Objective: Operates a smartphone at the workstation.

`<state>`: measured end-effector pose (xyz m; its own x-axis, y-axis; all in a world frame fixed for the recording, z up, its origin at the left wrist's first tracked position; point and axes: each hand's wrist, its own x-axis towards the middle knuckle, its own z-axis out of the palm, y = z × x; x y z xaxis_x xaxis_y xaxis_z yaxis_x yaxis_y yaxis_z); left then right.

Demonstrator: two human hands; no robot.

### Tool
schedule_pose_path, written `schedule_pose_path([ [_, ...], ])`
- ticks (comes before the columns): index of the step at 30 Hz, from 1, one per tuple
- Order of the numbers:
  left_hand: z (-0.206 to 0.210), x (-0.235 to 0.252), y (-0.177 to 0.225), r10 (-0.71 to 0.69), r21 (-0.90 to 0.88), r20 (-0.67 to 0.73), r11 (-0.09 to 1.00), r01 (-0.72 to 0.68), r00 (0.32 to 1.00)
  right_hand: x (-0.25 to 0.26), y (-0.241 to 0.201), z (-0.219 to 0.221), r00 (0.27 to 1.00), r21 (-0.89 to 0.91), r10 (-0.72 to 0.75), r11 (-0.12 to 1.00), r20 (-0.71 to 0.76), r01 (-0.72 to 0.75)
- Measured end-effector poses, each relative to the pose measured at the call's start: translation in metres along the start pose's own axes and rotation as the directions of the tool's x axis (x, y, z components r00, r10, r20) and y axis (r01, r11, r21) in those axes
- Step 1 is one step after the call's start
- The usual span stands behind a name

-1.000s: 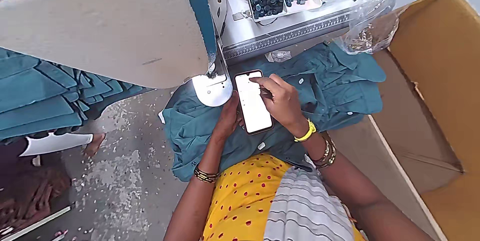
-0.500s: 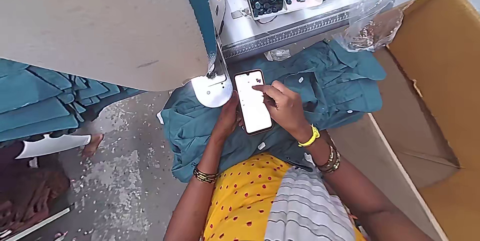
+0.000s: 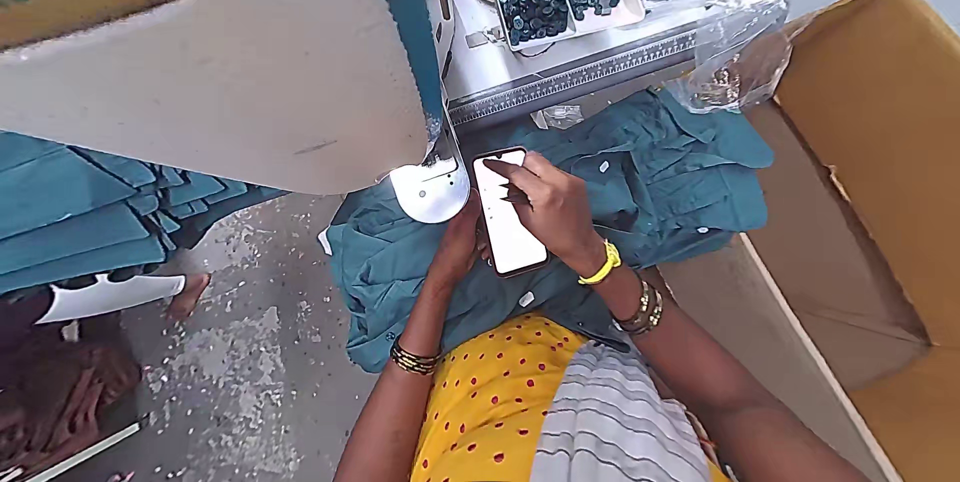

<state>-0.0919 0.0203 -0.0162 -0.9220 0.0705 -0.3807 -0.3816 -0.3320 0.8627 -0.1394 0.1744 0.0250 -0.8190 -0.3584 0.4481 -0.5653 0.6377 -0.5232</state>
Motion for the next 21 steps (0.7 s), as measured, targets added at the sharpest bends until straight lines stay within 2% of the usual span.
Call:
schedule_pose_path([
  [2,0.000,-0.001,0.000,0.001,0.000,-0.007,1.000,-0.001,1.000,-0.004,0.001,-0.009,0.998,0.033,0.047,0.998,-0.048,-0.046],
  [8,0.001,-0.001,0.001,-0.014,-0.007,-0.005,1.000,0.014,1.000,-0.021,0.011,-0.024,0.990,0.052,0.122,0.992,-0.072,-0.119],
  [21,-0.001,0.000,0.000,-0.012,0.006,0.013,1.000,0.012,1.000,-0.058,0.014,-0.018,0.991,0.058,0.131,0.989,0.029,-0.133],
])
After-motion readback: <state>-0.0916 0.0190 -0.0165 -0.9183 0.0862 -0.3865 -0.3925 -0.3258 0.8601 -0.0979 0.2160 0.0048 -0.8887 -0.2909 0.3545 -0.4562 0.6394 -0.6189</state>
